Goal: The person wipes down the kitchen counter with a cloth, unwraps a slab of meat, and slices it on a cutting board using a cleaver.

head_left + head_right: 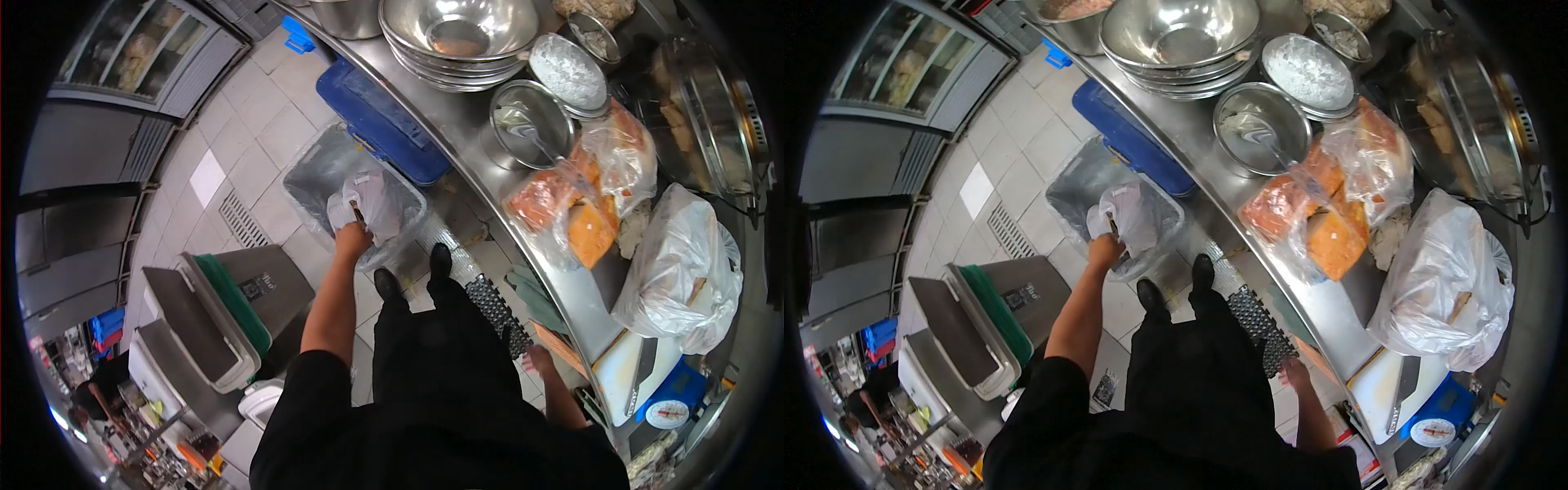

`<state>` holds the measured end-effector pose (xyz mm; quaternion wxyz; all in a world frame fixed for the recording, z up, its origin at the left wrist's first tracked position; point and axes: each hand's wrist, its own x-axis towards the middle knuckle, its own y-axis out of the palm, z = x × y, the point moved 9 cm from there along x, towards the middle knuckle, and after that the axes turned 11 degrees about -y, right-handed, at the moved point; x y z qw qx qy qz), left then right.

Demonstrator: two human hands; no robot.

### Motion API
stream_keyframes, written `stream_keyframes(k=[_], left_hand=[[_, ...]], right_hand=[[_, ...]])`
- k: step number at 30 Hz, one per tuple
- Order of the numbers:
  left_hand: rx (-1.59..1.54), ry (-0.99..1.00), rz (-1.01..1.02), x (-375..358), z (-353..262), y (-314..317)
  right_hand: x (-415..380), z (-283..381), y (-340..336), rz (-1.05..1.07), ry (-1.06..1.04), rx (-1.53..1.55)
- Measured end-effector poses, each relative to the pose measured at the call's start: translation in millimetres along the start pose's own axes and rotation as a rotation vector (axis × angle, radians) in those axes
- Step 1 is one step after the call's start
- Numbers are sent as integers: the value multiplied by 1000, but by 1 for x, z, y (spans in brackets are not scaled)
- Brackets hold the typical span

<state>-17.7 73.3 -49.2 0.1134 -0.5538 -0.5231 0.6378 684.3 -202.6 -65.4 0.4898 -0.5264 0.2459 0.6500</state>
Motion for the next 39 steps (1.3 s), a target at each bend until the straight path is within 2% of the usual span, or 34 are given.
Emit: stream_keyframes(k=[2,3,4,6,9,11,12,13,15,17,20,21,23,24,25,26,27,28,29,30,31,32,33,34,35,36,38,39], left_hand=[[19,-102,89,-8,-11,48],[53,-90,56,75,31,32],[20,-90,73,89,28,54],[-8,-90,161,78,18,118],[-9,120,229,48,-5,156],[4,138,242,22,-17,183],[79,148,353,15,-28,184],[79,164,349,18,-37,182],[-17,88,305,25,-42,171],[-8,115,369,27,-50,177],[132,168,442,23,-51,264],[128,166,446,11,-55,271],[231,388,746,-42,-78,293],[187,410,754,-61,-84,302],[148,437,757,-81,-89,310],[142,439,730,-100,-92,309],[140,462,698,-117,-100,307],[103,495,722,-132,-105,305],[67,539,750,-144,-112,305],[35,477,805,-157,-121,294],[-89,573,755,-170,-142,271],[41,441,822,-205,-177,206],[-81,546,858,-231,-208,167],[-224,559,1041,-271,-237,126],[-349,589,1065,-314,-280,62],[-477,613,1091,-363,-328,-4],[-414,791,884,-435,-412,-114],[-420,978,581,-459,-454,-158]], right_hand=[[-90,-67,-15,-102,149,111],[-39,-56,67,-112,199,207],[-76,-85,72,-180,256,262],[-165,-143,86,-268,372,327],[-261,-205,119,-204,416,208],[-297,-227,137,-170,405,134],[-306,-233,143,-162,398,111],[-313,-240,148,-161,393,93],[-321,-254,155,-168,390,81],[-305,-260,164,-166,358,71],[-261,-273,174,-149,276,21],[-243,-284,174,-133,229,-22],[-191,-323,169,-89,35,-175],[-160,-358,165,-80,-82,-255],[-170,-254,153,63,-207,-182],[-163,-264,150,7,320,466],[-162,-204,124,-163,316,408],[-138,-191,106,-147,275,407],[-129,-149,84,-189,146,353],[-116,-130,63,-215,74,355],[-114,-99,45,-235,-13,403],[-105,-90,33,-170,-126,460],[-110,-62,18,-121,-173,287],[-138,-16,5,-72,-294,15],[-172,31,-8,-26,-413,-262],[-201,59,-27,-43,-432,-244],[-252,114,-52,75,-603,-137],[-271,131,-71,62,-625,-126]])
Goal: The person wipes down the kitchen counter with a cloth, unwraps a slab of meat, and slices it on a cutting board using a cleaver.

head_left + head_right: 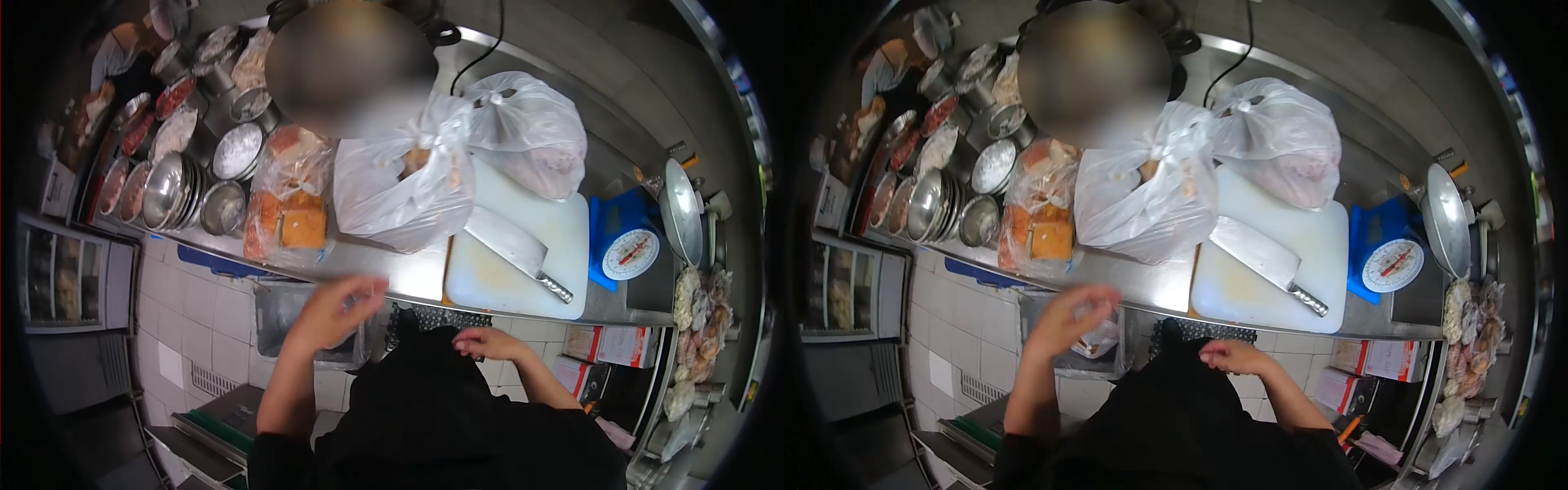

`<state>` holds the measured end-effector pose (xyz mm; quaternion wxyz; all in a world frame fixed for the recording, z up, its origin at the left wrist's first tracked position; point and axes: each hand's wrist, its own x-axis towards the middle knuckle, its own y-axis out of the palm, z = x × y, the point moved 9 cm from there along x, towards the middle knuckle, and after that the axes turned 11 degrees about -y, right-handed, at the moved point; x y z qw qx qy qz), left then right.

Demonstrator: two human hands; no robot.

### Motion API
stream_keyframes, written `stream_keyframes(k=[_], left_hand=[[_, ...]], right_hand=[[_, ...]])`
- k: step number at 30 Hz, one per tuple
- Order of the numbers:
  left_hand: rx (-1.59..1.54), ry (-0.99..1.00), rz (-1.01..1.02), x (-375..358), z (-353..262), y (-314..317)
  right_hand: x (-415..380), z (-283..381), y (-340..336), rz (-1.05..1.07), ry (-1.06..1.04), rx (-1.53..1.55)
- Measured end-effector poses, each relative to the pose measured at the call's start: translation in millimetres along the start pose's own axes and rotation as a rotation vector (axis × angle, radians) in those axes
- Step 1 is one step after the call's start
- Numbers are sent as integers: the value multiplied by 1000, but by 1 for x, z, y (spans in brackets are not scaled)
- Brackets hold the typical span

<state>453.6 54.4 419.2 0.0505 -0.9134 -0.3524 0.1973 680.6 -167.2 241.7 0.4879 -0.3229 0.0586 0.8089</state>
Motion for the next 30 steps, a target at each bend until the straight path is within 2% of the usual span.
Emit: stream_keyframes(k=[1,2,3,5,6,7,8,9,11,13,14,16,17,18,20,21,23,25,27,29,30], left_hand=[[176,200,-207,13,-54,-9],[285,257,-353,36,-87,-13],[387,314,-501,58,-120,-15],[685,144,-583,109,-161,-9],[767,13,-568,135,-167,-6],[842,-122,-552,156,-162,-3],[848,-117,-558,173,-157,-2],[755,-51,-573,190,-148,-5],[681,10,-582,206,-136,-8],[-313,163,-561,201,-129,-30],[-302,160,-561,201,-128,-33],[-961,-31,-274,201,-118,-18],[-966,-57,-318,210,-96,-24],[-964,-52,-325,203,-99,-15],[-634,88,-545,162,-125,1],[-659,180,-522,144,-135,0],[-638,271,-553,82,-162,0],[-524,277,-510,30,-166,16],[-267,331,-617,-37,-192,14],[-180,514,-756,-95,-206,1],[-368,576,-1121,-129,-206,-5]], right_hand=[[-5,25,-18,-29,-79,224],[-5,43,-33,-50,-159,450],[-1,48,-45,-55,-177,452],[15,55,-75,-223,-273,889],[29,60,-79,-225,-293,885],[44,67,-90,-329,-350,938],[57,71,-101,-432,-403,994],[71,76,-105,-430,-414,997],[99,79,-105,-412,-383,1295],[120,83,-109,-373,-387,1395],[128,84,-107,-337,-373,1477],[127,99,-109,-361,-335,1487],[127,102,-111,-388,-294,1487],[129,103,-111,-380,-298,1484],[130,111,-109,-293,-440,1497],[127,108,-106,-288,-439,1490],[121,117,-105,-204,-588,1550],[112,132,-101,-198,-653,1509],[93,144,-84,-195,-674,1482],[80,178,-69,-49,-717,1331],[74,188,-56,-34,-697,1348]])
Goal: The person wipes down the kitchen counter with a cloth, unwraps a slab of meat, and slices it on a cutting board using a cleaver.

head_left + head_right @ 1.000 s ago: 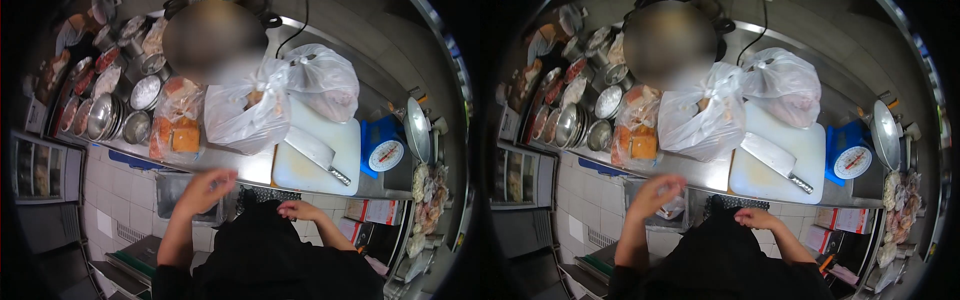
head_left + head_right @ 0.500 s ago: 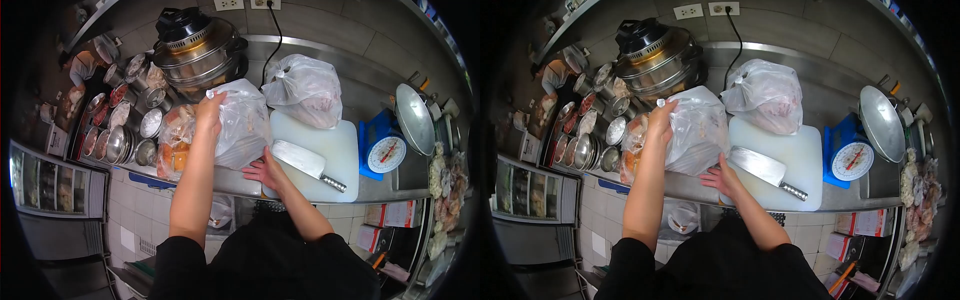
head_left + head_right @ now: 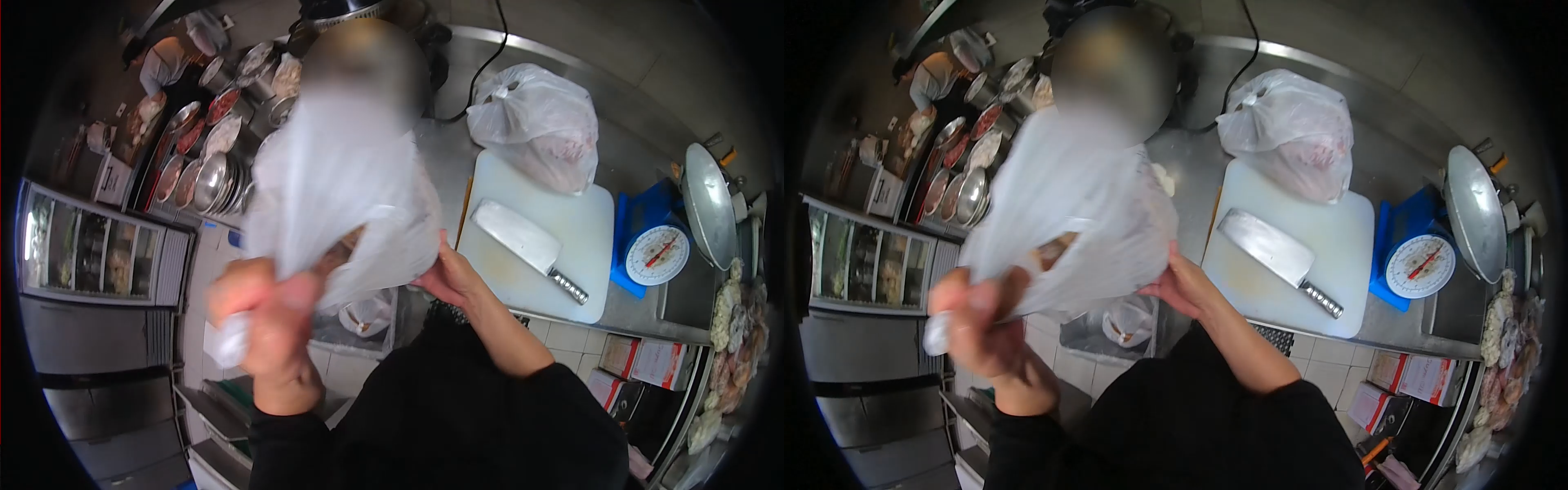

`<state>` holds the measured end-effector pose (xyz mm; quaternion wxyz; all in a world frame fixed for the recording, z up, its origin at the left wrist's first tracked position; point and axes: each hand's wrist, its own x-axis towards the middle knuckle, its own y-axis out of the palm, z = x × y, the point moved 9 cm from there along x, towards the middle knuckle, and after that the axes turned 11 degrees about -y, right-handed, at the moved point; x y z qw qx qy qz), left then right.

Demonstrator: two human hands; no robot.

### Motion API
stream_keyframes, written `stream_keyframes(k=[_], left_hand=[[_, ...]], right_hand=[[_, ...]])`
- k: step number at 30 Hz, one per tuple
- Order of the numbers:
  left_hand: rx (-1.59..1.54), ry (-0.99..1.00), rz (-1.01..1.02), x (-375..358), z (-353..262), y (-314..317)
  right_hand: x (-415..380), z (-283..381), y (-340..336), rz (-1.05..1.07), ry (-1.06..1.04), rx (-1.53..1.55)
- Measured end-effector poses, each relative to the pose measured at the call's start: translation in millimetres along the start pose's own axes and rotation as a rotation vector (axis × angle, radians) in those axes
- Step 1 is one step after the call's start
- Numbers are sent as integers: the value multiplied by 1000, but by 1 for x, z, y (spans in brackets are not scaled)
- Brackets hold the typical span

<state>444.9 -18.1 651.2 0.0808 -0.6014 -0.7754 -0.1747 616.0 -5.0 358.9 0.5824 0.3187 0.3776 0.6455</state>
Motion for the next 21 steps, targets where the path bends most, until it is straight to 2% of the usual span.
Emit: stream_keyframes(k=[1,2,3,4,5,6,7,8,10,11,12,13,16,18,19,21], left_hand=[[-125,-123,-118,-3,-13,-12],[67,29,136,8,-29,-18],[38,-14,172,12,-33,-28],[11,-58,207,15,-37,-37],[29,-60,195,19,-36,-54],[51,-151,121,22,-23,-80],[65,-242,43,25,-8,-106],[31,-363,72,24,14,-127],[124,-437,-43,19,63,-175],[157,-501,-123,15,91,-201],[196,-571,-203,11,118,-227],[228,-649,-211,4,141,-244],[380,-821,-279,-22,217,-312],[455,-937,-207,-35,263,-334],[516,-962,-174,-43,288,-349],[573,-981,-128,-56,350,-387]], right_hand=[[-3,-14,22,66,98,2],[-6,-31,39,137,193,2],[-7,-57,40,164,301,2],[-1,-66,33,172,317,14],[6,-80,18,361,419,-528],[9,-91,2,550,496,-1075],[15,-62,26,487,334,-1331],[20,-79,13,500,351,-1321],[47,-71,-8,290,-299,-1968],[52,-84,-10,307,-264,-1958],[55,-97,-5,369,-253,-2111],[56,-113,-1,441,-235,-2257],[69,-130,-6,427,-178,-2337],[69,-134,-4,419,-193,-2355],[70,-132,1,403,-251,-2378],[72,-134,1,391,-236,-2388]])
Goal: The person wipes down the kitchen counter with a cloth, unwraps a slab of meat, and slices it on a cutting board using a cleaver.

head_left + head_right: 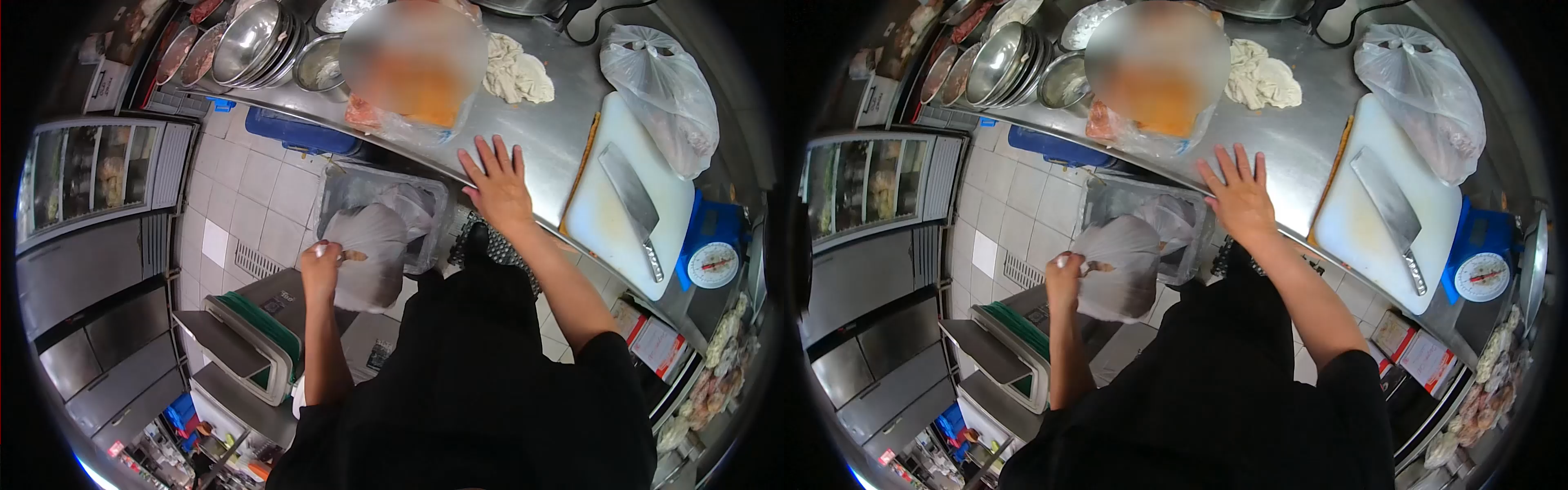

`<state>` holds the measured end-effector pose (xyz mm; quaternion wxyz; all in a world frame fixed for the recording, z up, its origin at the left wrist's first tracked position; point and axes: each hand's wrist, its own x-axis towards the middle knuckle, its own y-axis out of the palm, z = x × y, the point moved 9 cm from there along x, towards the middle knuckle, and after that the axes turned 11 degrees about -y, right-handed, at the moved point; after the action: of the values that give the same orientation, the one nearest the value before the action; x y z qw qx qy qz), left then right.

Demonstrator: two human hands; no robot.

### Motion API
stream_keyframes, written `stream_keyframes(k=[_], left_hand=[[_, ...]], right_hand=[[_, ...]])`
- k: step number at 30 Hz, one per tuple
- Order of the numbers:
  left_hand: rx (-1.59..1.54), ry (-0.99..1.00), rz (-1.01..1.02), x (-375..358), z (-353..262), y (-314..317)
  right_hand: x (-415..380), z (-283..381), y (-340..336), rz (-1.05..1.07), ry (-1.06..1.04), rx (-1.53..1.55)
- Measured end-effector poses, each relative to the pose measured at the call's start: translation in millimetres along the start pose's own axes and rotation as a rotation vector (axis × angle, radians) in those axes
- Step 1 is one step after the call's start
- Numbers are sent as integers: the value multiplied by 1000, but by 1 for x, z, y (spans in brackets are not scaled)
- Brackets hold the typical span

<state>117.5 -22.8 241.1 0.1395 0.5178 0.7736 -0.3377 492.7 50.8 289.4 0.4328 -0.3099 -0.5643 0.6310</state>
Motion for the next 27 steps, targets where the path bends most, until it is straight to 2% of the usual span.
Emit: stream_keyframes(k=[3,5,7,9,10,13,17,18,21,22,23,25,27], left_hand=[[123,3,150,70,54,14],[469,84,177,101,62,28],[572,150,189,158,104,39],[820,319,87,187,109,55],[882,226,76,207,124,59],[961,241,70,251,148,70],[1052,274,188,307,198,67],[885,238,90,305,190,52],[755,211,88,286,159,34],[761,342,23,271,144,28],[754,346,7,261,138,23],[597,158,72,249,147,17],[498,177,77,224,141,25]], right_hand=[[-1,2,0,1,24,-28],[1,3,1,-9,8,-39],[3,3,-1,-3,25,-64],[3,3,-1,-22,21,-60],[3,4,-3,-37,24,-69],[5,3,1,1,37,-79],[8,3,3,21,36,-76],[8,3,3,16,41,-83],[8,6,2,-2,31,-88],[8,6,2,0,38,-92],[8,5,0,1,43,-97],[8,6,-1,-8,35,-98],[6,5,-1,-8,30,-87]])
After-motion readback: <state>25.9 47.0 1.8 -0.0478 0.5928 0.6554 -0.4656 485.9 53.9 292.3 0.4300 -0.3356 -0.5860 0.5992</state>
